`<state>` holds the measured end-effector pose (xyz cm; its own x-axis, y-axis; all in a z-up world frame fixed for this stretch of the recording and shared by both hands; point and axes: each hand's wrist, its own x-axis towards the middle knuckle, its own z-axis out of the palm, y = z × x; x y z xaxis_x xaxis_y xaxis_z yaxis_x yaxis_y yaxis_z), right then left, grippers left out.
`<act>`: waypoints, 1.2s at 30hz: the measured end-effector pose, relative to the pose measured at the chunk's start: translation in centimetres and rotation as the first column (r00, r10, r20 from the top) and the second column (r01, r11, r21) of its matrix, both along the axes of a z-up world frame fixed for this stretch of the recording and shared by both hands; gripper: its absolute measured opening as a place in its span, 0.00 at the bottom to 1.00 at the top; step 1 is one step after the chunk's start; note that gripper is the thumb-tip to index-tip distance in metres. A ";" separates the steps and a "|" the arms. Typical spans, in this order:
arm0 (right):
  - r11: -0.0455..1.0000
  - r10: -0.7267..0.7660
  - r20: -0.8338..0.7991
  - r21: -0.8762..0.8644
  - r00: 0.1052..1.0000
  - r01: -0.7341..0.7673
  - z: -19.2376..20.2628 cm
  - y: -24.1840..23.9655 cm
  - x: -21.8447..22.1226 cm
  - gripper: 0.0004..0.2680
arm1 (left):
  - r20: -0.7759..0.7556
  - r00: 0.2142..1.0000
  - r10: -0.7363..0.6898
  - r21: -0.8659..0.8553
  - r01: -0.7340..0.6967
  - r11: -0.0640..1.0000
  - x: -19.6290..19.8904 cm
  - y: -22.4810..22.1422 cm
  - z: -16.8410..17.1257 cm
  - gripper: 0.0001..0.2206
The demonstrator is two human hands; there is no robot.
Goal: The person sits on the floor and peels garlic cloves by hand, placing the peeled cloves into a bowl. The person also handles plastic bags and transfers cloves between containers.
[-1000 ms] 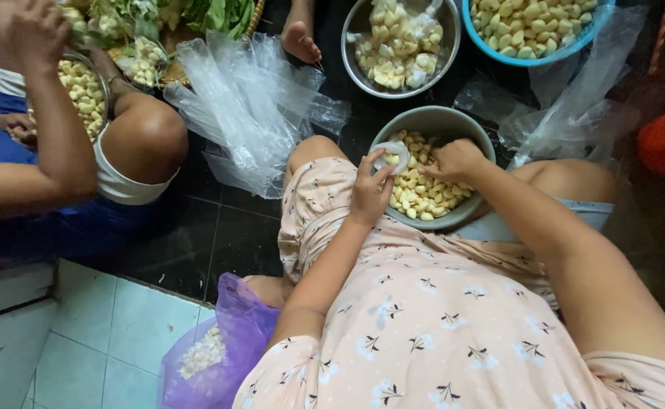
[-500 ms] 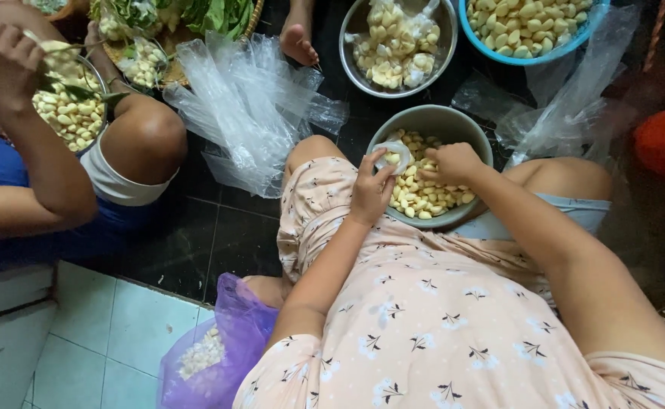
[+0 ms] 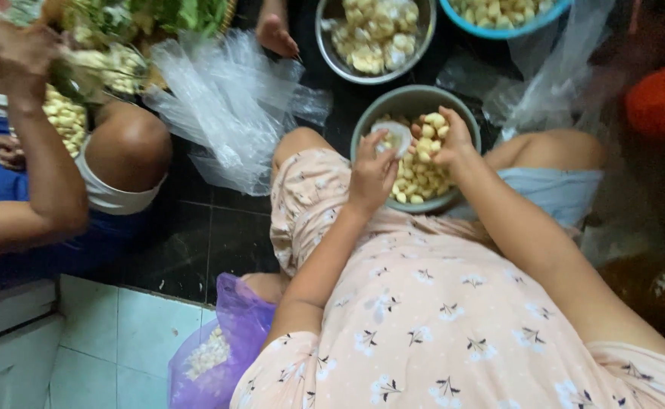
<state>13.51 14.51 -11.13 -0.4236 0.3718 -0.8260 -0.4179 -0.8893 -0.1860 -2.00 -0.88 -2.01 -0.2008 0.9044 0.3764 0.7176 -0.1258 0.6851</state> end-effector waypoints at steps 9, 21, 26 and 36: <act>0.996 -0.017 -0.027 0.091 1.000 0.019 6.0 -1.5 1.4 0.10 | -0.020 0.992 -0.121 -0.275 0.111 0.955 -0.1 0.2 1.6 0.06; 0.859 0.025 -0.252 0.501 0.967 0.109 13.5 -3.7 -3.1 0.11 | -0.003 0.998 -0.065 -0.229 0.063 0.971 0.4 0.0 1.1 0.06; 0.730 0.055 -0.075 0.684 0.996 0.011 13.7 -4.8 -4.8 0.13 | 0.138 0.986 -0.094 -0.202 0.121 0.972 -0.5 -0.7 0.6 0.05; 0.660 0.002 -0.041 0.751 0.999 0.029 13.0 -4.8 -5.4 0.11 | 0.162 0.983 -0.084 -0.174 0.113 0.978 -0.5 -1.1 0.5 0.06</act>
<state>8.11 9.74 1.84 -0.4362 0.8649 -0.2483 -0.4486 -0.4482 -0.7733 -2.47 -1.95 -1.54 -0.1495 0.9730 0.1760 0.5931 -0.0542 0.8033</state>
